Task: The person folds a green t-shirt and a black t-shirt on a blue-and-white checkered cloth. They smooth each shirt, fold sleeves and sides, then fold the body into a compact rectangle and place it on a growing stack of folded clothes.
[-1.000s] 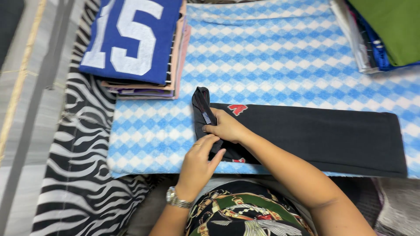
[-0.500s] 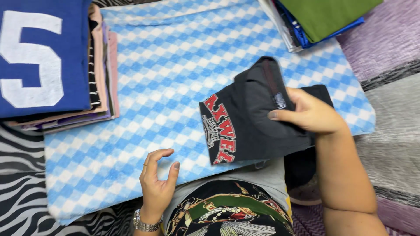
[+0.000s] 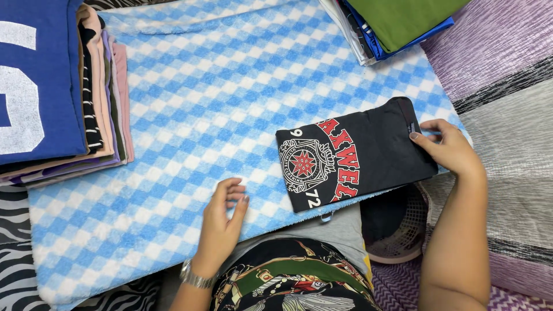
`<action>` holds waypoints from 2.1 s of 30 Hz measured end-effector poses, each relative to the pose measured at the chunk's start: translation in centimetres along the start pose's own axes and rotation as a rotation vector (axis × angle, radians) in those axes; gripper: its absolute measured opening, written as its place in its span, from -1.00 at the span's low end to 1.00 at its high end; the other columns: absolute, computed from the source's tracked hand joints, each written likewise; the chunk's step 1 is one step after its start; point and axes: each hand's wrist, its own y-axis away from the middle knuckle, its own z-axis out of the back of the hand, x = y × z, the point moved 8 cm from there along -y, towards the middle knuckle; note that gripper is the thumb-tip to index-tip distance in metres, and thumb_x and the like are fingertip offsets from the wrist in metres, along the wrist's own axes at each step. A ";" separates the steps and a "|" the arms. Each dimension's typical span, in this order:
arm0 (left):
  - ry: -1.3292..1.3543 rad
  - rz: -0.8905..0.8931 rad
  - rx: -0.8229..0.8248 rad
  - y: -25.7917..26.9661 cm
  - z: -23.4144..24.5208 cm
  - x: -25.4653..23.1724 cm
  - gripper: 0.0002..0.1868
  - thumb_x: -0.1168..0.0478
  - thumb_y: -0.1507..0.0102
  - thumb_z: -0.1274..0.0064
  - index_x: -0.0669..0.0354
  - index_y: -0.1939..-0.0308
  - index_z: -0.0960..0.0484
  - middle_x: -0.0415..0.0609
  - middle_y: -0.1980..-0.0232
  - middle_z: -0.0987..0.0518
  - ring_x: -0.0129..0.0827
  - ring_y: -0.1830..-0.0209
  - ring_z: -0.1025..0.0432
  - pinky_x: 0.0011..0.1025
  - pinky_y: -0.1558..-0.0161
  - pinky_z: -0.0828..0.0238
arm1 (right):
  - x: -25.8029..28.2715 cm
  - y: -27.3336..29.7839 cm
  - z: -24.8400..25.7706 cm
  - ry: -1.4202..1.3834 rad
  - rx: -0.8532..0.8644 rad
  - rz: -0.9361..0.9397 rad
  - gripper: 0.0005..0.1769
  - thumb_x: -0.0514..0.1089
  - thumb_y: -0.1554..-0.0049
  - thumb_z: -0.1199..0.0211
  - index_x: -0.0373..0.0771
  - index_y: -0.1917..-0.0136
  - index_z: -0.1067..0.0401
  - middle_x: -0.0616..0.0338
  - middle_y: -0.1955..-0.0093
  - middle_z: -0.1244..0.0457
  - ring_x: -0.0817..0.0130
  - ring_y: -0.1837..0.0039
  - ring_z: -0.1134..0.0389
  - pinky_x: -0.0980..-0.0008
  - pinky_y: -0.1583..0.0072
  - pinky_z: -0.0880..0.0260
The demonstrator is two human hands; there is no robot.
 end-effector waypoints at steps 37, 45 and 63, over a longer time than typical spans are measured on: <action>-0.280 -0.072 -0.027 -13.3 7.4 4.3 -0.65 -0.06 -0.27 -0.09 -0.01 -0.02 -0.69 0.01 -0.07 -0.42 -0.14 -0.18 -0.24 -0.19 -0.12 -0.31 | 22.4 -4.4 -11.7 0.131 -0.098 0.518 -0.57 0.09 -0.17 -0.34 -0.24 -0.16 -0.49 -0.24 -0.01 -0.34 -0.13 -0.12 -0.34 0.09 -0.15 -0.37; -0.560 0.038 -0.004 -14.4 7.8 4.9 -0.63 -0.22 -0.25 -0.11 -0.06 0.27 -0.74 -0.09 0.11 -0.44 -0.17 -0.15 -0.18 -0.02 -0.23 -0.06 | 19.7 -2.7 -11.8 0.088 -0.362 0.196 -0.64 0.07 -0.38 -0.06 -0.30 -0.04 -0.38 -0.26 0.19 -0.35 -0.32 0.07 -0.37 -0.15 0.01 -0.33; -0.764 -0.194 -0.232 -8.7 -0.9 -1.1 -0.32 -0.08 -0.37 0.15 0.16 -0.51 -0.24 0.15 -0.58 -0.17 -0.05 -0.60 -0.01 0.11 -0.47 0.13 | 30.1 8.1 -18.2 0.311 -0.105 0.697 -0.34 0.13 -0.24 -0.08 -0.20 -0.51 -0.23 -0.17 -0.58 -0.04 -0.14 -0.60 0.06 -0.30 -0.47 0.15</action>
